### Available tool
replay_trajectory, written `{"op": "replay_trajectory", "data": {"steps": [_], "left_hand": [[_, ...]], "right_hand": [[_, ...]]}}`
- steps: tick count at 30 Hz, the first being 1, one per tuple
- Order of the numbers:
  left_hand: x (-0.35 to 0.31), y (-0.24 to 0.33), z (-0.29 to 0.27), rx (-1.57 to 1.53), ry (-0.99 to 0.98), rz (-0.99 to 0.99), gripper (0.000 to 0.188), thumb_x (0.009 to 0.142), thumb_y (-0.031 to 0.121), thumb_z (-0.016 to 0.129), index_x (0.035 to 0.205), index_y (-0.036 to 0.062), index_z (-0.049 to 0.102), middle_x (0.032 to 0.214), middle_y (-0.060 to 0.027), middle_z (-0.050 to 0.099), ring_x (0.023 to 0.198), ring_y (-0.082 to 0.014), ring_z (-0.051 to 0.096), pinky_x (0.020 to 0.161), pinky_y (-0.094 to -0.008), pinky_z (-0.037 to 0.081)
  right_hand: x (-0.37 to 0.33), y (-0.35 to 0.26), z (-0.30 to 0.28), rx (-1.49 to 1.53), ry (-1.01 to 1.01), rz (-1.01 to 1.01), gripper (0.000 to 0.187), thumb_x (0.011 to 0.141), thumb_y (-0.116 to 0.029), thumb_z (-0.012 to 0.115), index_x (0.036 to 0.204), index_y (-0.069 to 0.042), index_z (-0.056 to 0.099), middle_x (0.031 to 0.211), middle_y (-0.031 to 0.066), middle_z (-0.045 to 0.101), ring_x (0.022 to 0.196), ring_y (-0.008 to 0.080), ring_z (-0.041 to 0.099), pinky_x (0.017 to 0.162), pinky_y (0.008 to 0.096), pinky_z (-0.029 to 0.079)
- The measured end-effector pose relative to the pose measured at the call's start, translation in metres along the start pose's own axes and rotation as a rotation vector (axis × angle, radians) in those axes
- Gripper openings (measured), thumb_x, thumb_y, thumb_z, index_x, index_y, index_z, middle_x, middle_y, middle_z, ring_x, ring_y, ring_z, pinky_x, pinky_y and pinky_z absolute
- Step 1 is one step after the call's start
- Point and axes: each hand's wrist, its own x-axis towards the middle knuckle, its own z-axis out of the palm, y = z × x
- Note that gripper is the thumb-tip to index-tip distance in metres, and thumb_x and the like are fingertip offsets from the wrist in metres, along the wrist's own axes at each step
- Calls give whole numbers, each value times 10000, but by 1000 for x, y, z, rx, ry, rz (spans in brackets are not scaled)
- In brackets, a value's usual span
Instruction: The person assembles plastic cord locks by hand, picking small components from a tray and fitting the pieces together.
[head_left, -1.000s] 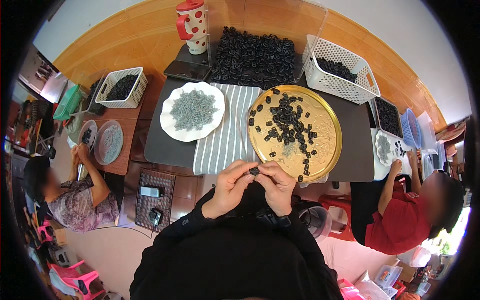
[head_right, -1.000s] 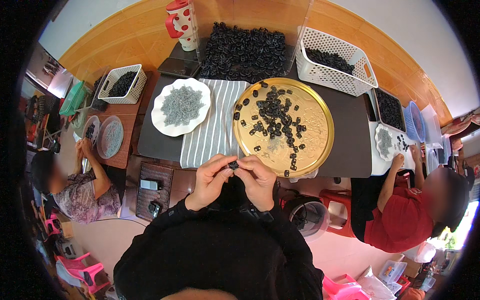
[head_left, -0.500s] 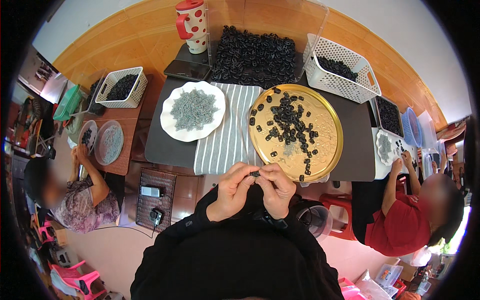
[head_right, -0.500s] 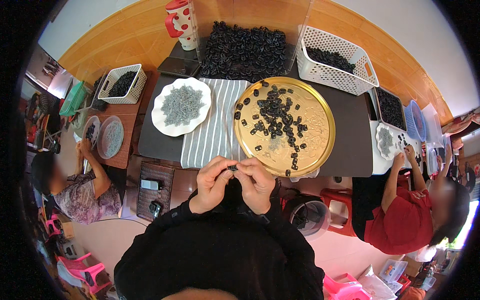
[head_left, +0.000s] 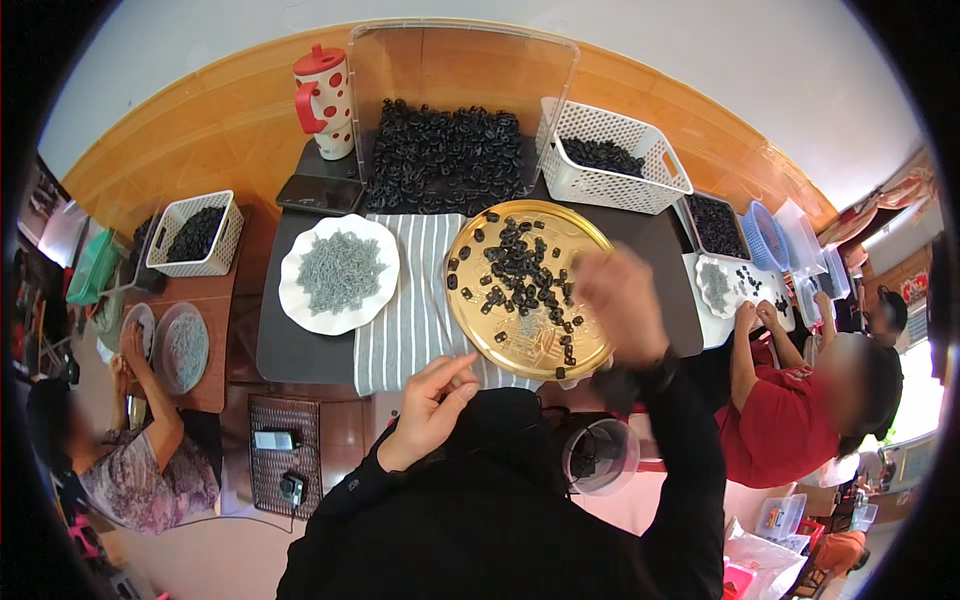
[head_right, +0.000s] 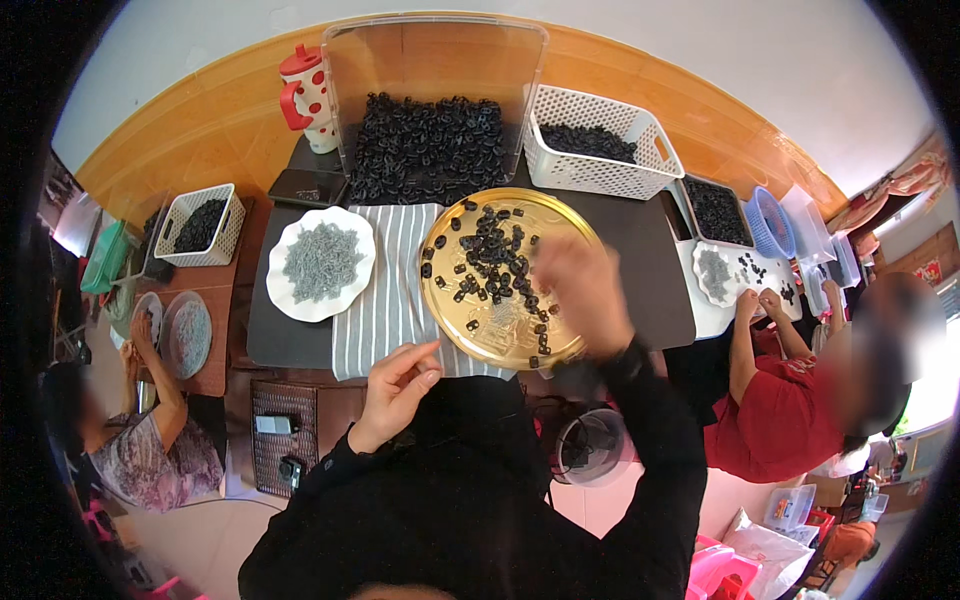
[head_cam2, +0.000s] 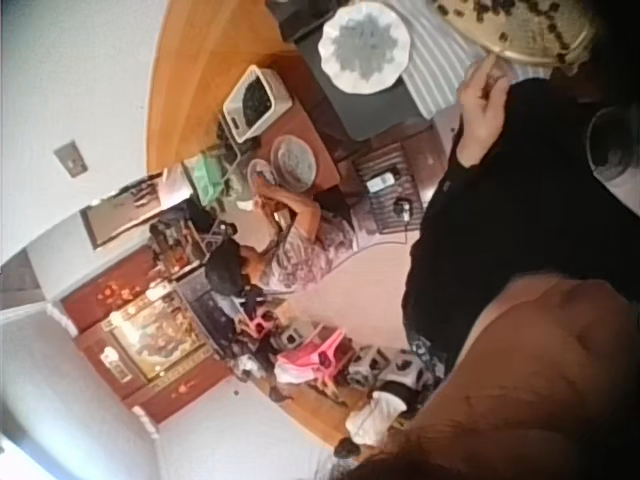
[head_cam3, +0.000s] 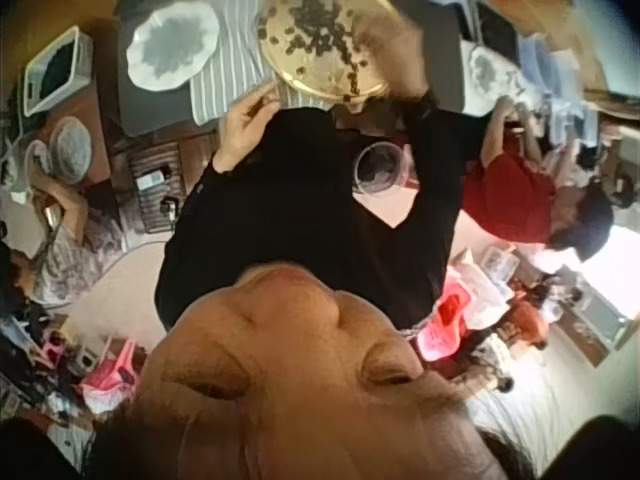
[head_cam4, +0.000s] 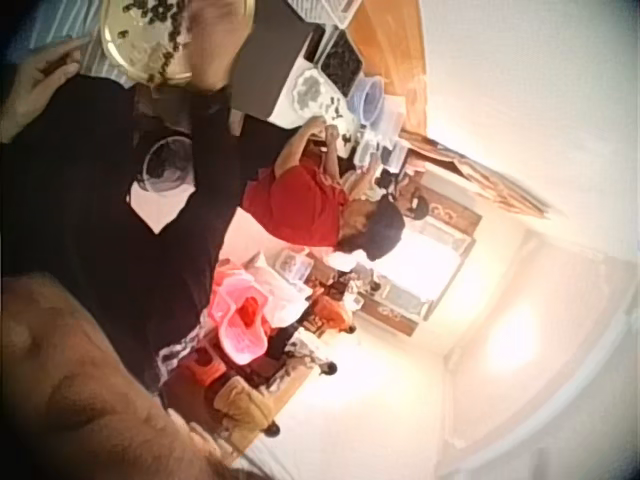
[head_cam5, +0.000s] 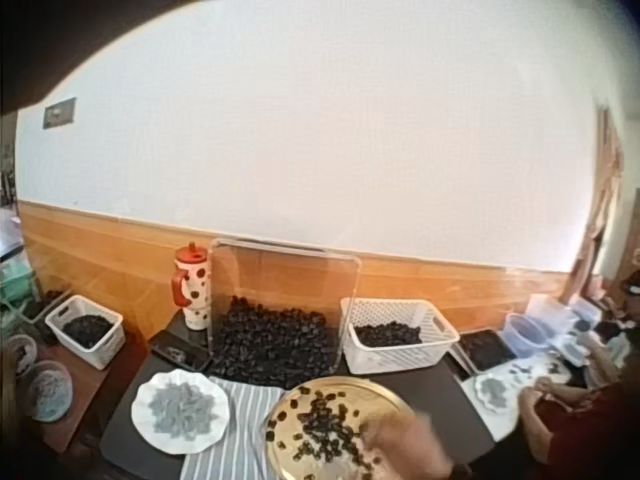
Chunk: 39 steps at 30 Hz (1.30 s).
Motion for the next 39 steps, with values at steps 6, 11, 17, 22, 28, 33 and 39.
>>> {"op": "replay_trajectory", "data": {"steps": [6,11,17,22,28,33,39], "left_hand": [[-4,1,-4,17,18,-76,282,856,-33,581,1137,-31,606,836,-48,553,705,-77,506,628,-200,405],[-6,-6,-13,57,71,-115,243,857,-10,604,1098,-9,633,812,-24,552,689,-60,483,606,-192,381],[-2,-5,-12,42,48,-133,217,864,4,604,1078,-7,639,798,-21,551,675,-60,469,600,-195,373],[1,-4,-7,42,45,-159,208,867,5,601,1071,-14,638,798,-29,552,676,-65,473,605,-199,379],[4,-6,-6,52,29,-158,205,867,1,600,1068,-17,636,800,-32,552,677,-73,483,610,-201,383],[6,-7,-1,82,17,-182,205,862,-9,601,1064,-20,636,800,-36,554,674,-77,492,612,-204,390],[7,-10,1,100,5,-185,204,855,-20,601,1054,-20,641,790,-40,552,674,-76,499,610,-205,399]], "right_hand": [[81,-26,-45,243,334,122,122,848,-75,614,913,26,637,885,85,654,733,141,618,646,274,497],[37,26,-22,-241,-136,200,152,814,-52,633,947,21,649,821,68,667,722,121,631,634,237,487],[29,52,-9,-920,-182,-110,179,733,-19,627,904,-35,677,829,159,593,721,289,607,651,348,477],[26,54,4,-1042,-326,-251,70,716,-48,613,778,-41,644,747,157,534,726,355,580,652,428,468],[15,53,0,-1094,-380,-286,39,696,-61,597,701,-32,624,744,163,558,699,358,591,617,445,477],[8,65,-15,-1049,-314,-264,46,687,-68,602,683,-30,626,749,167,567,692,359,594,618,444,480],[6,57,-10,-1118,-325,-375,71,677,-78,613,704,-12,616,743,144,547,714,332,591,631,422,488]]}}
